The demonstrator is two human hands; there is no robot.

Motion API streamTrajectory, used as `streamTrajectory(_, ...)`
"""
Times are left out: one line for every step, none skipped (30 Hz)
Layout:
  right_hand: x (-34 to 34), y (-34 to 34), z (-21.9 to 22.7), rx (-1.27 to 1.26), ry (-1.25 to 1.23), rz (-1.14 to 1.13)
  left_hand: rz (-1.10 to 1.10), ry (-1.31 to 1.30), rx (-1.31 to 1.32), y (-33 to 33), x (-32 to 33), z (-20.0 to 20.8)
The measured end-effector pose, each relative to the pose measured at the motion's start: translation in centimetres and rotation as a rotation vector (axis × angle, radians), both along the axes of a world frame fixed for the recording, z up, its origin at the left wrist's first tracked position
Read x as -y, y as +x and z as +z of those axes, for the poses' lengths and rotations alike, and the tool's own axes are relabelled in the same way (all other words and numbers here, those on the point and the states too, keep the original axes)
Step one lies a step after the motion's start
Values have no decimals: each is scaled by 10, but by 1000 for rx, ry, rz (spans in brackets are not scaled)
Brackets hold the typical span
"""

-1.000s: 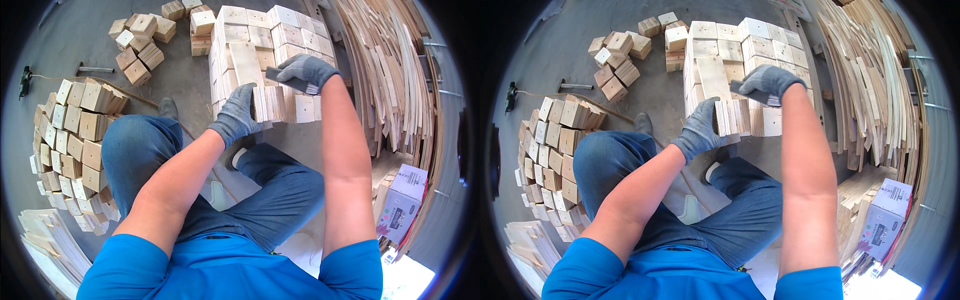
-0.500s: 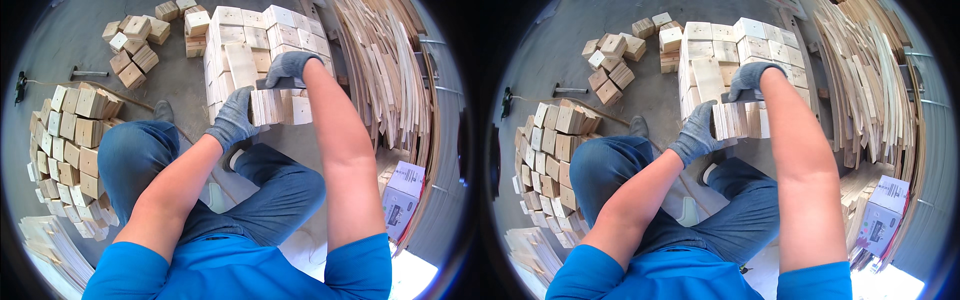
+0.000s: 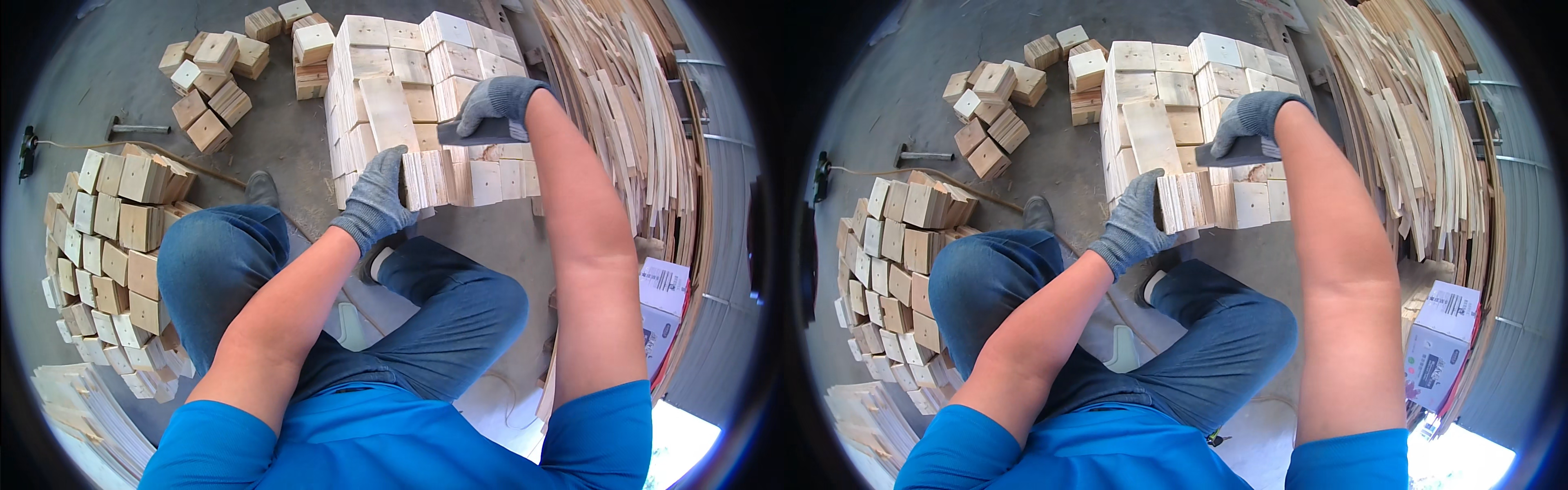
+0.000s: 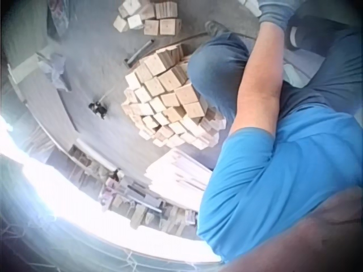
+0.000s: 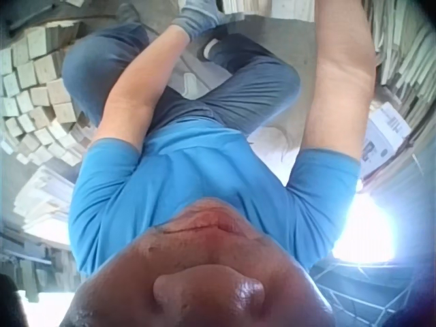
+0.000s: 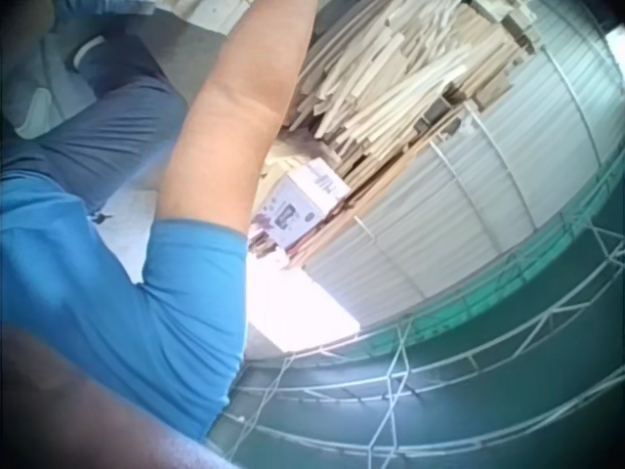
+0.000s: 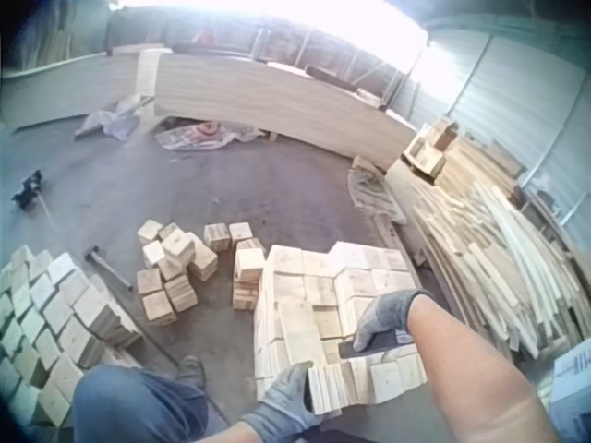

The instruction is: The person sits on a stool and sands small wooden blocks one by one using a sanding block. They pick up each block, sand the surfaces, and place the finished pieces into a pile on the floor.

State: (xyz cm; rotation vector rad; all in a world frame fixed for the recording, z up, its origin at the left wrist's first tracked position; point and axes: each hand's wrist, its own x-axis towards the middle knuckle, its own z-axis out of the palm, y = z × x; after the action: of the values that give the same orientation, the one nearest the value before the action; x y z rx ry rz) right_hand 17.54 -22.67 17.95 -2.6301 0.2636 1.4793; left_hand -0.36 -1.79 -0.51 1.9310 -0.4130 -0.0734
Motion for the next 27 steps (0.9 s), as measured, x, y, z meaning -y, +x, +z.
streamTrajectory(-2,-4,-8,-12,5,-27,-3,1,2,-1,1,0)
streamTrajectory(-17,-9,-13,-27,17,-44,-4,4,4,-1,-1,0)
streamTrajectory(-30,-12,-11,-39,-24,-88,-3,8,7,-1,-2,0)
streamTrajectory(-54,-18,-2,-55,-60,-127,2,17,5,0,-6,-1)
streamTrajectory(-46,-17,-17,-49,-71,-31,-13,21,8,0,0,0)
streamTrajectory(-33,-11,-44,-42,-81,66,-38,11,16,-1,3,2)
streamTrajectory(-42,-9,-51,-40,-85,183,-43,9,19,0,2,1)
streamTrajectory(-47,-8,-55,-33,-43,230,-50,6,23,1,1,1)
streamTrajectory(-50,-9,-58,-25,-2,275,-52,2,23,1,0,1)
streamTrajectory(-57,-11,-56,-18,38,322,-53,-4,22,1,-1,1)
streamTrajectory(-58,-11,-60,-23,13,374,-56,-11,22,1,-2,3)
streamTrajectory(-56,-12,-62,-9,19,382,-56,-7,14,1,-1,3)
streamTrajectory(-55,-13,-60,5,22,395,-51,-6,7,2,0,2)
streamTrajectory(-52,-15,-57,19,25,406,-47,-5,1,3,1,2)
streamTrajectory(-46,-18,-51,53,49,396,-52,12,-8,1,1,1)
streamTrajectory(-45,-24,-37,84,73,390,-54,28,-19,2,-1,5)
streamTrajectory(-45,-30,-23,115,98,385,-55,44,-31,0,-2,5)
streamTrajectory(-48,-33,-9,108,100,375,-50,42,-35,0,-3,5)
streamTrajectory(-50,-36,6,104,97,361,-50,37,-36,1,-2,3)
streamTrajectory(-50,-39,16,99,95,348,-48,33,-38,1,-1,2)
streamTrajectory(-47,-41,19,133,55,321,-45,20,-41,1,0,1)
streamTrajectory(-46,-43,23,129,60,278,-45,10,-43,0,0,0)
streamTrajectory(-47,-45,28,125,65,237,-44,2,-46,0,-1,-1)
streamTrajectory(-48,-45,31,120,72,197,-39,9,-41,0,-1,-2)
streamTrajectory(-48,-44,30,135,62,284,-41,17,-35,1,0,-2)
streamTrajectory(-50,-44,27,138,76,294,-41,25,-29,1,0,-2)
streamTrajectory(-51,-44,23,141,89,304,-40,24,-26,1,0,-3)
